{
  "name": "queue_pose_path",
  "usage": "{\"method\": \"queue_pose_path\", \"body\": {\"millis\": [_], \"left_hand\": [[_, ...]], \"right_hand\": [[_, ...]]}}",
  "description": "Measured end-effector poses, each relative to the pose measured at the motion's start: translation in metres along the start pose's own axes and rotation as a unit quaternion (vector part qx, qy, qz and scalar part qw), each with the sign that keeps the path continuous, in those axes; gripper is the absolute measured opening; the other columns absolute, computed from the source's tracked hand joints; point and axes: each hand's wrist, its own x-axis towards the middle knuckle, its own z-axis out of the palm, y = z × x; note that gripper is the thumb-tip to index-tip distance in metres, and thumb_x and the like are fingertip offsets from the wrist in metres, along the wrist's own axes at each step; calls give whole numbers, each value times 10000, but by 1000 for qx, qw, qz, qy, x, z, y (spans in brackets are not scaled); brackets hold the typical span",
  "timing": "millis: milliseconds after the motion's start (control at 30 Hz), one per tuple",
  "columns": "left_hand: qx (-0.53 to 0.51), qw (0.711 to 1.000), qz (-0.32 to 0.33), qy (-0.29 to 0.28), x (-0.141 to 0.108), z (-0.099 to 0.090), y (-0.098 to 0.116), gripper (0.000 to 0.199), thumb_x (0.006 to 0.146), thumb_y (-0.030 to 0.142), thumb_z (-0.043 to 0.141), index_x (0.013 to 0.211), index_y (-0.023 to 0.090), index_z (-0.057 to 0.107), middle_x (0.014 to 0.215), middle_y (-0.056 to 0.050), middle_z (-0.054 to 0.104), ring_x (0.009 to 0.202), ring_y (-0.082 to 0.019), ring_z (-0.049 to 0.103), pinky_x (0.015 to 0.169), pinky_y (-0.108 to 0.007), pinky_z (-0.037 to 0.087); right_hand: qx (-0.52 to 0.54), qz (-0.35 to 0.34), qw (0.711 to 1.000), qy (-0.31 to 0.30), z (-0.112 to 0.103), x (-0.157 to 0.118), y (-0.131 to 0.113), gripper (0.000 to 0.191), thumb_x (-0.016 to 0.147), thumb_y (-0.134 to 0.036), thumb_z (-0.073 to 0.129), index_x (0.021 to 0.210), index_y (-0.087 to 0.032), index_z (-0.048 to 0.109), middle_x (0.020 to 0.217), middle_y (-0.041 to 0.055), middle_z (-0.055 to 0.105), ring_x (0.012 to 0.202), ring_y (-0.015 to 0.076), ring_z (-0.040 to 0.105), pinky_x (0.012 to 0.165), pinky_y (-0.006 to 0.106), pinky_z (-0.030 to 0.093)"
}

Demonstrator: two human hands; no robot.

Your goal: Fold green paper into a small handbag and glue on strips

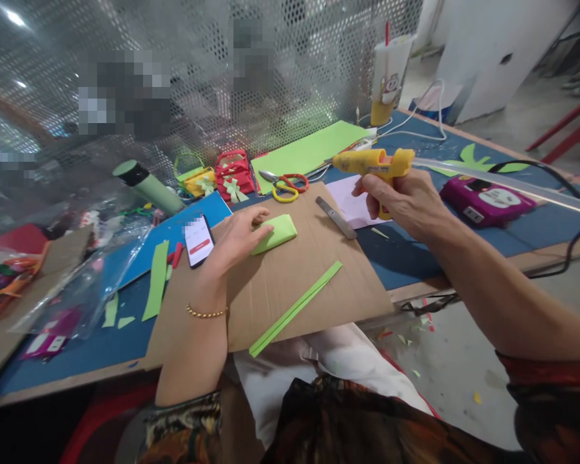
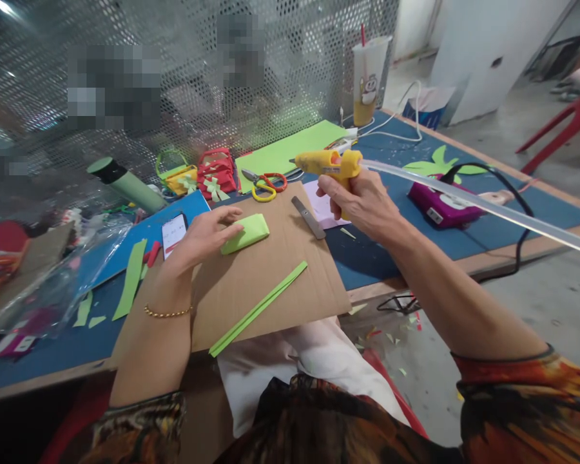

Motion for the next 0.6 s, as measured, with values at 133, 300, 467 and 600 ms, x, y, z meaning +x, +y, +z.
{"method": "queue_pose_path", "body": {"millis": [133,300,467,600], "left_hand": [[-34,999,20,-9,5,12,3,419,813,268,692,1212,158,757,1324,-121,753,1199,-288,681,1041,-385,503],[-38,999,-19,-14,5,13,7,215,720,267,744,904,157,762,939,-52,745,862,-224,641,783,-334,486],[-112,993,-15,19,-1,1,9,140,697,277,734,693,172,642,697,22,565,672,-136,475,612,-270,350],[-262,963,-18,55,-3,-4,8,208,677,323,760,792,158,706,742,6,637,693,-141,534,614,-256,395]], "right_hand": [[-95,-23,994,-50,3,3,9,443,995,-600,595,818,-208,696,571,-5,591,531,139,520,553,296,404],[-279,-94,955,-30,3,9,25,269,958,-485,649,918,-220,655,890,89,700,791,232,608,717,357,435],[-376,-105,918,-72,-8,19,41,242,966,-434,629,1012,-197,638,1021,150,694,836,244,598,747,359,425],[-435,-107,887,-117,-16,27,56,157,939,-330,623,955,-176,648,968,147,690,814,241,603,724,349,431]]}}
